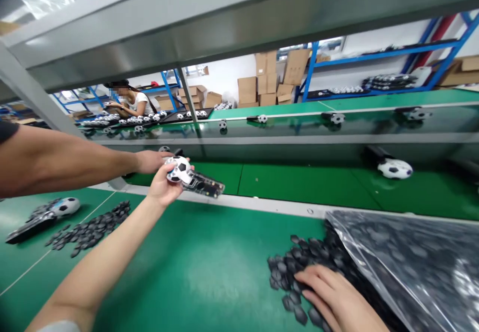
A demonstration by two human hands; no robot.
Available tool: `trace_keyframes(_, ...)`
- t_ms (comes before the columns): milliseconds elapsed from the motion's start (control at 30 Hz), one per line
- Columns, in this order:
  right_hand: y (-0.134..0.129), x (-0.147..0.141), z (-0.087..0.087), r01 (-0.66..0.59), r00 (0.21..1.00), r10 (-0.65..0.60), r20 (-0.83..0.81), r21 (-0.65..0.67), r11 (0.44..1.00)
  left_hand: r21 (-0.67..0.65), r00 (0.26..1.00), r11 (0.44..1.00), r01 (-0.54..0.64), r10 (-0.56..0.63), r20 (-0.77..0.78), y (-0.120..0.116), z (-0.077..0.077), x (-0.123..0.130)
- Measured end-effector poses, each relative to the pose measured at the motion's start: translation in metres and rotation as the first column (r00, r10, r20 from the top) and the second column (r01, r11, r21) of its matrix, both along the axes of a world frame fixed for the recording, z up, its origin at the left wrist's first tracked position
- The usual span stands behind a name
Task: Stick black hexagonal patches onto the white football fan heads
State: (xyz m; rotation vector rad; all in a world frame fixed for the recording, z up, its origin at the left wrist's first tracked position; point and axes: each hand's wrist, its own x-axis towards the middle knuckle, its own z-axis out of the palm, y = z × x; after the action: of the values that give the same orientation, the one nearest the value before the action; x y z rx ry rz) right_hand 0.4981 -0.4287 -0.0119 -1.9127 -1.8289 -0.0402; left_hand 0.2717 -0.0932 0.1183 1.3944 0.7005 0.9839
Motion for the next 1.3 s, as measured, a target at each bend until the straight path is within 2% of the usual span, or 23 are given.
trace_keyframes(33, 0.000, -0.003, 0.004, -0.008, 1.000, 0.008, -0.001, -0.030, 1.000, -0.139, 0.995, 0.986, 0.092, -0.086, 0.051, -0.017, -0.001, -0.002)
trace_keyframes(100, -0.001, -0.008, 0.009, -0.004, 1.000, 0.003, -0.014, -0.075, 0.997, -0.367, 0.973, 0.901, 0.232, -0.211, 0.098, -0.046, -0.009, -0.002)
trace_keyframes(133, -0.002, -0.010, 0.011, 0.002, 1.000, -0.003, -0.019, -0.092, 0.996, -0.439, 0.963, 0.857, 0.269, -0.254, 0.093, -0.057, -0.015, 0.000)
trace_keyframes(167, -0.003, -0.012, 0.014, 0.008, 1.000, -0.010, -0.023, -0.100, 0.995, -0.471, 0.957, 0.837, 0.278, -0.282, 0.065, -0.065, -0.022, 0.002)
trace_keyframes(233, -0.004, -0.017, 0.018, 0.009, 1.000, -0.012, -0.026, -0.107, 0.994, -0.471, 0.956, 0.842, 0.262, -0.292, 0.009, -0.072, -0.036, 0.008)
trace_keyframes(300, -0.006, -0.020, 0.021, -0.004, 1.000, 0.002, -0.025, -0.103, 0.995, -0.423, 0.964, 0.877, 0.227, -0.265, -0.033, -0.070, -0.044, 0.013)
trace_keyframes(367, -0.007, -0.021, 0.023, -0.014, 1.000, 0.012, -0.025, -0.098, 0.995, -0.339, 0.973, 0.924, 0.178, -0.217, -0.078, -0.066, -0.044, 0.015)
trace_keyframes(467, -0.007, -0.020, 0.022, -0.006, 0.999, 0.001, -0.049, -0.096, 0.995, -0.218, 0.982, 0.968, 0.120, -0.148, -0.119, -0.066, -0.028, 0.009)
trace_keyframes(533, -0.007, -0.019, 0.022, 0.001, 0.996, -0.009, -0.087, -0.102, 0.995, 0.005, 0.973, 0.996, 0.090, -0.087, -0.213, -0.076, -0.009, 0.000)
trace_keyframes(567, -0.007, -0.019, 0.022, 0.002, 0.994, -0.013, -0.107, -0.105, 0.994, 0.199, 0.955, 0.976, 0.094, -0.032, -0.296, -0.083, 0.001, -0.005)
trace_keyframes(600, -0.007, -0.019, 0.023, -0.001, 0.992, -0.013, -0.125, -0.110, 0.994, 0.418, 0.910, 0.897, 0.140, 0.050, -0.412, -0.092, 0.010, -0.009)
trace_keyframes(633, -0.006, -0.020, 0.025, -0.004, 0.990, -0.012, -0.139, -0.114, 0.993, 0.586, 0.847, 0.779, 0.224, 0.142, -0.512, -0.102, 0.018, -0.012)
trace_keyframes(667, -0.005, -0.020, 0.026, -0.003, 0.989, -0.014, -0.148, -0.113, 0.994, 0.689, 0.775, 0.645, 0.330, 0.232, -0.588, -0.112, 0.022, -0.013)
trace_keyframes(700, -0.004, -0.021, 0.028, 0.003, 0.989, -0.020, -0.148, -0.113, 0.994, 0.727, 0.696, 0.533, 0.434, 0.314, -0.646, -0.122, 0.022, -0.012)
trace_keyframes(733, -0.003, -0.022, 0.029, 0.011, 0.990, -0.027, -0.141, -0.112, 0.994, 0.720, 0.617, 0.447, 0.531, 0.378, -0.690, -0.132, 0.019, -0.008)
trace_keyframes(767, -0.002, -0.023, 0.031, 0.019, 0.991, -0.033, -0.130, -0.109, 0.994, 0.686, 0.544, 0.391, 0.614, 0.421, -0.726, -0.141, 0.011, -0.003)
trace_keyframes(833, 0.000, -0.025, 0.033, 0.024, 0.992, -0.035, -0.119, -0.096, 0.995, 0.595, 0.433, 0.343, 0.727, 0.443, -0.785, -0.157, -0.011, 0.010)
trace_keyframes(933, 0.003, -0.029, 0.036, 0.029, 0.981, -0.042, -0.191, -0.074, 0.997, 0.524, 0.388, 0.357, 0.774, 0.387, -0.836, -0.168, -0.042, 0.026)
trace_keyframes(1000, 0.004, -0.032, 0.040, 0.069, 0.954, -0.090, -0.285, -0.080, 0.994, 0.513, 0.404, 0.387, 0.766, 0.331, -0.853, -0.164, -0.052, 0.027)
trace_keyframes(1100, 0.009, -0.036, 0.046, 0.108, 0.898, -0.141, -0.417, -0.101, 0.989, 0.439, 0.411, 0.373, 0.817, 0.158, -0.898, -0.148, -0.054, 0.015)
trace_keyframes(1200, 0.019, -0.040, 0.051, 0.088, 0.856, -0.114, -0.504, -0.074, 0.993, 0.297, 0.323, 0.351, 0.888, -0.017, -0.946, -0.135, -0.055, -0.001)
trace_keyframes(1233, 0.023, -0.042, 0.052, 0.076, 0.841, -0.097, -0.532, -0.061, 0.995, 0.277, 0.312, 0.368, 0.888, -0.038, -0.949, -0.135, -0.057, -0.005)
trace_keyframes(1300, 0.031, -0.047, 0.054, 0.041, 0.814, -0.054, -0.578, -0.035, 0.999, 0.290, 0.336, 0.429, 0.855, -0.034, -0.941, -0.138, -0.062, -0.009)
